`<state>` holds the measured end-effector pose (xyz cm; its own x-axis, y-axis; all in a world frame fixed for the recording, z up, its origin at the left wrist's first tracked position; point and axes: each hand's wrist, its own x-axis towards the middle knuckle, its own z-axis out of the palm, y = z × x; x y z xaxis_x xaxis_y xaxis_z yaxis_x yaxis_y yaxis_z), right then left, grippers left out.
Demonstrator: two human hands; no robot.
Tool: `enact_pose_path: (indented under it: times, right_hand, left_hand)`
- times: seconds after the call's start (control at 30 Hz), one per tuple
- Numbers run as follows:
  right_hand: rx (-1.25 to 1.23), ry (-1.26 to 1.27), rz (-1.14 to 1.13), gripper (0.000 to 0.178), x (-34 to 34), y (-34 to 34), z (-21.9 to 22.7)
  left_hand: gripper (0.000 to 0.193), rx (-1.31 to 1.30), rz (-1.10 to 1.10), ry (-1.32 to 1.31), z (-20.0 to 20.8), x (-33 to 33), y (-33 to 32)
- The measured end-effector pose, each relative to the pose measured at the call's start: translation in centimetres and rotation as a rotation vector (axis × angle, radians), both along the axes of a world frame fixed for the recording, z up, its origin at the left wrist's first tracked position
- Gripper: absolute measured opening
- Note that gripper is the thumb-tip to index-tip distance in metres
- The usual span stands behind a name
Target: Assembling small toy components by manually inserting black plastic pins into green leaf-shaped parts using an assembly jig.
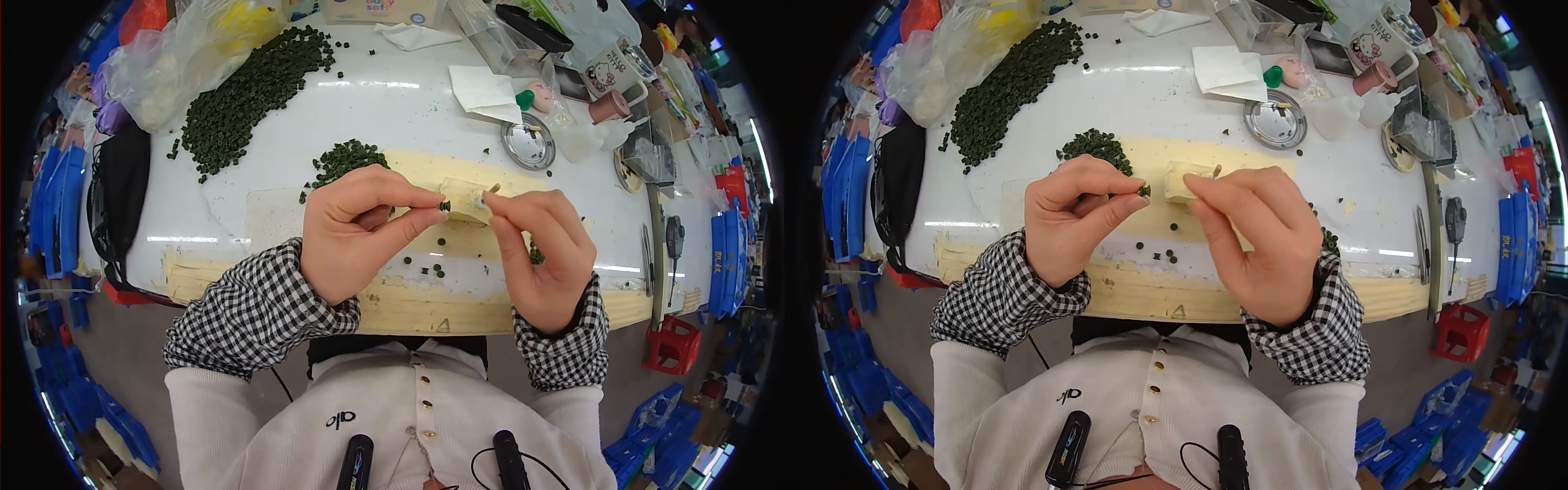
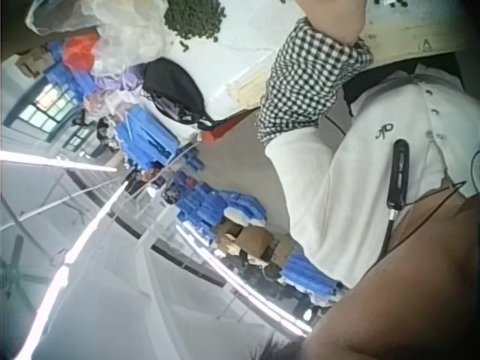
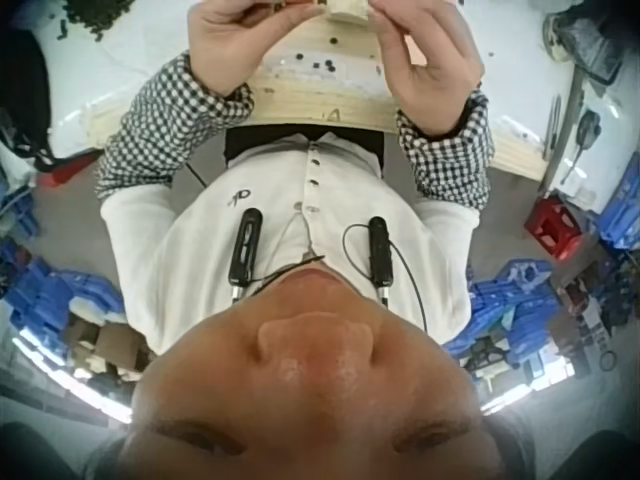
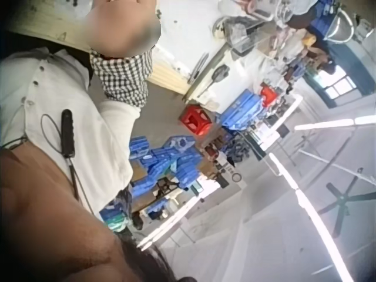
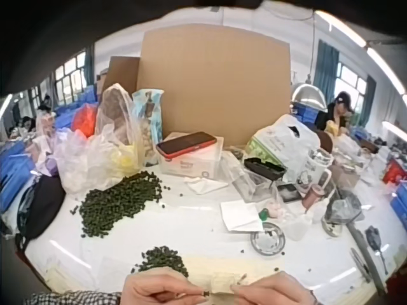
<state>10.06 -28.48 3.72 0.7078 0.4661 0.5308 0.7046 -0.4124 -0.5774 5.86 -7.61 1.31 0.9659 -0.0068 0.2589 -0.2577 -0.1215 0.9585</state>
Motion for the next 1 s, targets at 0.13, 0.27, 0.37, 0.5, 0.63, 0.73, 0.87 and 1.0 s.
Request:
enact_pose_path:
  times: [0.13,0.27,0.37,0.5,0.63,0.73,0.87,1.0]
  right_hand:
    - [0.034,0.118,0.159,0.037,-0.4,0.5,-0.7]
    - [0.051,0.184,0.189,0.038,-0.7,0.7,-1.0]
    - [0.051,0.183,0.210,0.038,-0.5,0.7,-1.4]
    - [0.039,0.189,0.224,0.038,-0.6,0.6,-1.3]
    - [0.042,0.184,0.242,0.038,-0.6,0.7,-1.3]
    - [0.033,0.152,0.241,0.038,-0.6,0.6,-1.4]
    - [0.036,0.128,0.238,0.038,-0.5,0.7,-1.5]
    - [0.040,0.125,0.240,0.038,-0.5,0.7,-1.6]
  left_hand:
    - [0.021,0.034,0.001,-0.029,0.0,0.0,0.2]
    - [0.021,0.041,-0.015,-0.038,-0.1,0.1,0.2]
    - [0.021,0.074,-0.026,-0.021,0.0,0.0,0.3]
    - [0.022,0.076,-0.052,-0.042,-0.2,0.0,0.4]
    - [0.021,0.108,-0.070,-0.107,-0.2,0.1,0.4]
    - [0.021,0.121,-0.079,-0.138,-0.1,0.3,0.5]
    - [0.022,0.164,-0.077,-0.159,0.1,0.3,0.5]
    - [0.021,0.150,-0.076,-0.144,0.0,0.3,0.5]
